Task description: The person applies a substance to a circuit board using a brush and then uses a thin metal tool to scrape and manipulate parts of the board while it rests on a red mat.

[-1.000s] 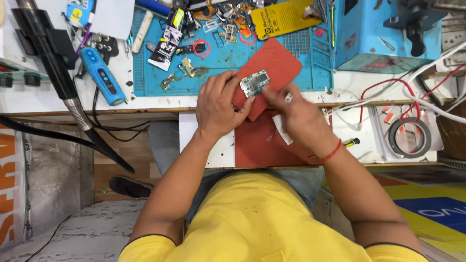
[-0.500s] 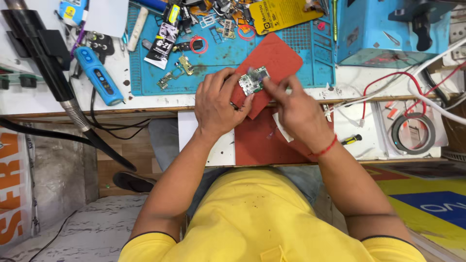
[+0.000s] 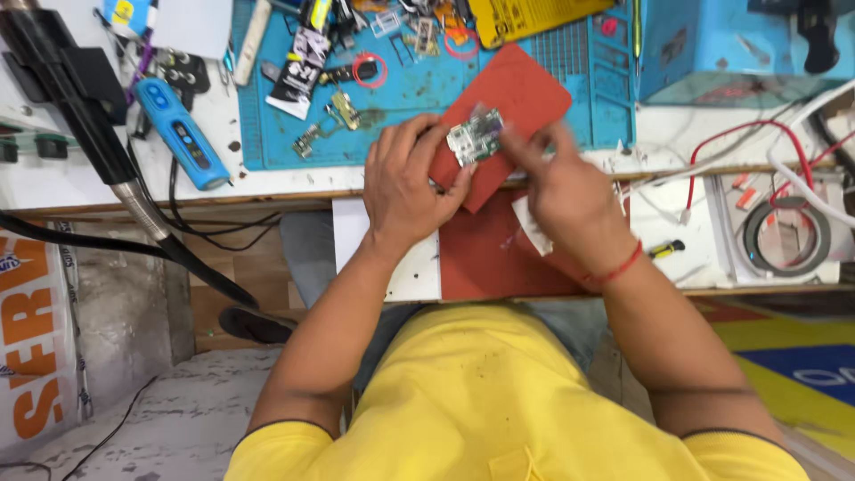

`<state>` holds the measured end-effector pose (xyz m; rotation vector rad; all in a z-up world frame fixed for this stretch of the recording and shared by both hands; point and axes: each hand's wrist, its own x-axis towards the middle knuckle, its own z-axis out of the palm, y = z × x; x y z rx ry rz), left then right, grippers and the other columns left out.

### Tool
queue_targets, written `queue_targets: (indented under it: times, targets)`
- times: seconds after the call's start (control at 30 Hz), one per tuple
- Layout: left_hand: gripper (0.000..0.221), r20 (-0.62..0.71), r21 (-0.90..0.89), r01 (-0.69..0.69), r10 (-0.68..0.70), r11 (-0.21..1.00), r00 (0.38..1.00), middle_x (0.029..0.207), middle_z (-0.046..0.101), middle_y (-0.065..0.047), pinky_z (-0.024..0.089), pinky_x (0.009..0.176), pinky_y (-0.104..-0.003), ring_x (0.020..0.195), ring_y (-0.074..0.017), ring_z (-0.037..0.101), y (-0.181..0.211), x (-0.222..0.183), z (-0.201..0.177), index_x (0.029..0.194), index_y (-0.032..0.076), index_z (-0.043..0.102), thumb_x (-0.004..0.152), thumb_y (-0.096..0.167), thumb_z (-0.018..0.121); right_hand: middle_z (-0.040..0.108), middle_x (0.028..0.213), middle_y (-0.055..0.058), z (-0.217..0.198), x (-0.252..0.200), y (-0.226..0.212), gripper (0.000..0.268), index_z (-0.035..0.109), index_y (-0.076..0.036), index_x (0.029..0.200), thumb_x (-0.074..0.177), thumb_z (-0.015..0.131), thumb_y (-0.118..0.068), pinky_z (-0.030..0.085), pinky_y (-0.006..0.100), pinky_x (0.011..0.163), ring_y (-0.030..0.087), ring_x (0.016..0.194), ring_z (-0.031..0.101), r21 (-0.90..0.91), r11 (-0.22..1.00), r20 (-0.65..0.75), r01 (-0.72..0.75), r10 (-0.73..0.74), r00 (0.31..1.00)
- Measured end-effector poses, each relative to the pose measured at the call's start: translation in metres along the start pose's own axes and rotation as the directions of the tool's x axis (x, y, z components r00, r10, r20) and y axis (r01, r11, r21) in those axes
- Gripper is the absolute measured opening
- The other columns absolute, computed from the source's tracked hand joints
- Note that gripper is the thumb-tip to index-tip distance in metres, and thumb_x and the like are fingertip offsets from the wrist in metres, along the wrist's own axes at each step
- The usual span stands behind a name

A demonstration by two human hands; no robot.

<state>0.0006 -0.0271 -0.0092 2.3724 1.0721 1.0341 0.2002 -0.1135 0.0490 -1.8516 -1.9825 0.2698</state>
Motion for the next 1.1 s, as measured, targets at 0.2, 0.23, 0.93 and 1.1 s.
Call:
queue_targets:
  times: [0.2, 0.23, 0.93, 1.1]
  targets:
    - [0.051, 0.033, -0.063, 0.052, -0.050, 0.997, 0.998, 0.127, 0.063, -0.007, 0.047, 0.098, -0.045, 0.116, -0.0296, 0.059, -0.004, 0.002, -0.001, 0.118, 0.004, 0.069, 0.082, 0.034, 0.089, 0.062, 0.111, 0.014, 0.003, 0.014, 0.002, 0.054, 0.065, -0.014, 0.144, 0.093, 0.058, 0.003, 0.054, 0.048, 0.062, 0.038, 0.074, 0.065, -0.088, 0.995, -0.041, -0.048, 0.044, 0.998]
    - [0.051, 0.032, -0.069, 0.054, -0.052, 0.996, 0.998, 0.126, 0.063, -0.007, 0.047, 0.098, -0.045, 0.116, -0.0294, 0.059, -0.003, 0.004, 0.001, 0.118, 0.005, 0.070, 0.081, 0.033, 0.088, 0.062, 0.107, 0.013, 0.001, 0.010, 0.000, 0.051, 0.066, -0.015, 0.141, 0.091, 0.061, -0.002, 0.053, 0.048, 0.061, 0.037, 0.073, 0.066, -0.083, 0.997, -0.003, -0.003, 0.002, 1.000]
    - [0.050, 0.015, -0.049, 0.034, -0.033, 0.998, 0.999, 0.127, 0.062, -0.007, 0.046, 0.096, -0.044, 0.116, -0.0291, 0.058, 0.000, 0.002, -0.003, 0.121, 0.006, 0.067, 0.084, 0.034, 0.086, 0.061, 0.109, 0.012, 0.007, 0.006, -0.002, 0.052, 0.065, -0.018, 0.142, 0.093, 0.061, -0.002, 0.054, 0.049, 0.062, 0.038, 0.075, 0.066, -0.108, 0.993, 0.004, -0.053, 0.054, 0.999]
    - [0.049, 0.021, -0.045, 0.044, -0.043, 0.998, 0.999, 0.126, 0.063, -0.005, 0.047, 0.095, -0.044, 0.115, -0.0284, 0.059, -0.001, 0.001, -0.003, 0.121, 0.007, 0.068, 0.084, 0.034, 0.086, 0.061, 0.112, 0.014, 0.009, -0.002, -0.004, 0.053, 0.066, -0.019, 0.141, 0.092, 0.062, 0.000, 0.053, 0.050, 0.060, 0.039, 0.068, 0.065, -0.134, 0.990, 0.040, -0.052, 0.058, 0.998]
